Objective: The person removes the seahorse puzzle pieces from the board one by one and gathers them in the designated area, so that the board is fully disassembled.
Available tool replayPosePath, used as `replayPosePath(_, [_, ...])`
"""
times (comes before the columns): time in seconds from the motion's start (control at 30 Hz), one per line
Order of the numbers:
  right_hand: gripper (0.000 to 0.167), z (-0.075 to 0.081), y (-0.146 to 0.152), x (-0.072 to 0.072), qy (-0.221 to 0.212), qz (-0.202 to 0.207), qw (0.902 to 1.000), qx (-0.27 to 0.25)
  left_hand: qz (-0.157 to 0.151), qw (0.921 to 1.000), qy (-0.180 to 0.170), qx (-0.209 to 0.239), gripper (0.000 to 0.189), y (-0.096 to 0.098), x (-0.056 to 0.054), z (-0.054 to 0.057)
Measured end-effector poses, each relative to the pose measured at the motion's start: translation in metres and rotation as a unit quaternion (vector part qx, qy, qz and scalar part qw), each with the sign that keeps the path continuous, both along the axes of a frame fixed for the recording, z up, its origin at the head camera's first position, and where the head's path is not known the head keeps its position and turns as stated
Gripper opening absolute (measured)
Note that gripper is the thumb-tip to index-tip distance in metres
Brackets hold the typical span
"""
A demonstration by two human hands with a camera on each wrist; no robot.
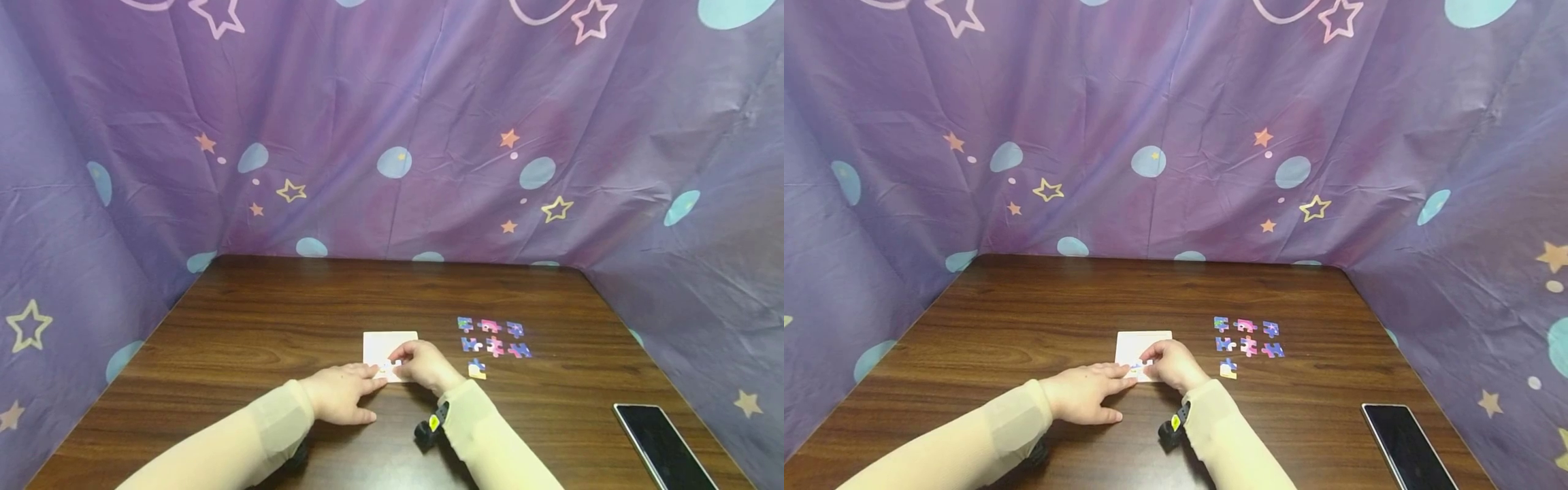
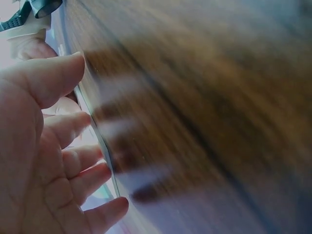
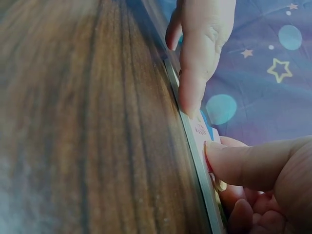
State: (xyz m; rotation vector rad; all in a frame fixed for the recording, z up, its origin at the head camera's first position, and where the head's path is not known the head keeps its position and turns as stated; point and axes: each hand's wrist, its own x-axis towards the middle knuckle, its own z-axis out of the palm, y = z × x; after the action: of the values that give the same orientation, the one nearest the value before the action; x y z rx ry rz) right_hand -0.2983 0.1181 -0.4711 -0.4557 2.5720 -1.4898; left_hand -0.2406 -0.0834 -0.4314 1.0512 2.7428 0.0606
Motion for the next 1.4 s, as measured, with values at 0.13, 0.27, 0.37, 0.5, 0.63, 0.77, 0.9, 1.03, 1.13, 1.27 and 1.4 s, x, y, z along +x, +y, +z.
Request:
replayPosePath(0.13, [0.021, -0.0005, -0.0003, -0.0003, 0.006, 0.003, 1.0, 0.0, 0.007, 0.9999, 0.011, -0.002, 0.069, 0.0026, -0.0001, -0.002])
replayPosePath(0.27, [0.021, -0.0001, -0.0006, 0.0002, 0.01, 0.004, 0.9999, 0.006, 0.011, 0.9993, 0.033, -0.011, 0.07, 0.0058, 0.0003, -0.0051])
replayPosePath(0.37, [0.021, 0.0003, -0.0007, 0.0006, 0.01, 0.007, 0.9999, 0.005, 0.014, 0.9989, 0.04, -0.019, 0.07, 0.0072, 0.001, -0.0065])
replayPosePath(0.5, [0.021, 0.0003, -0.0005, 0.0007, 0.003, 0.008, 1.0, -0.004, 0.018, 0.9989, 0.038, -0.02, 0.07, 0.0071, 0.002, -0.0068])
replayPosePath(0.63, [0.021, 0.0004, 0.0001, 0.0004, -0.016, 0.007, 0.9996, -0.024, 0.018, 0.999, 0.038, -0.017, 0.071, 0.0062, 0.0024, -0.0066])
replayPosePath(0.77, [0.021, 0.0011, 0.0005, 0.0002, -0.031, 0.005, 0.9984, -0.046, 0.018, 0.9989, 0.042, -0.014, 0.071, 0.0059, 0.0021, -0.0068])
replayPosePath(0.9, [0.021, 0.0006, 0.0006, 0.0002, -0.038, 0.007, 0.9979, -0.052, 0.017, 0.9988, 0.045, -0.014, 0.071, 0.006, 0.0018, -0.0073])
replayPosePath(1.03, [0.021, -0.0006, 0.0011, 0.0001, -0.034, 0.008, 0.9984, -0.045, 0.016, 0.9988, 0.044, -0.014, 0.071, 0.0058, 0.0016, -0.0075])
replayPosePath(1.13, [0.021, -0.0003, 0.0015, 0.0006, -0.031, 0.011, 0.9985, -0.045, 0.016, 0.999, 0.04, -0.012, 0.071, 0.0054, 0.0015, -0.0073])
replayPosePath(1.27, [0.023, -0.0002, 0.0029, 0.0008, -0.036, 0.016, 0.9976, -0.058, 0.014, 0.9992, 0.037, -0.011, 0.071, 0.0049, 0.0018, -0.0064])
replayPosePath(1.4, [0.026, -0.0005, 0.0038, 0.0007, -0.045, 0.02, 0.9962, -0.072, 0.015, 0.9993, 0.032, -0.012, 0.071, 0.0046, 0.0024, -0.0049])
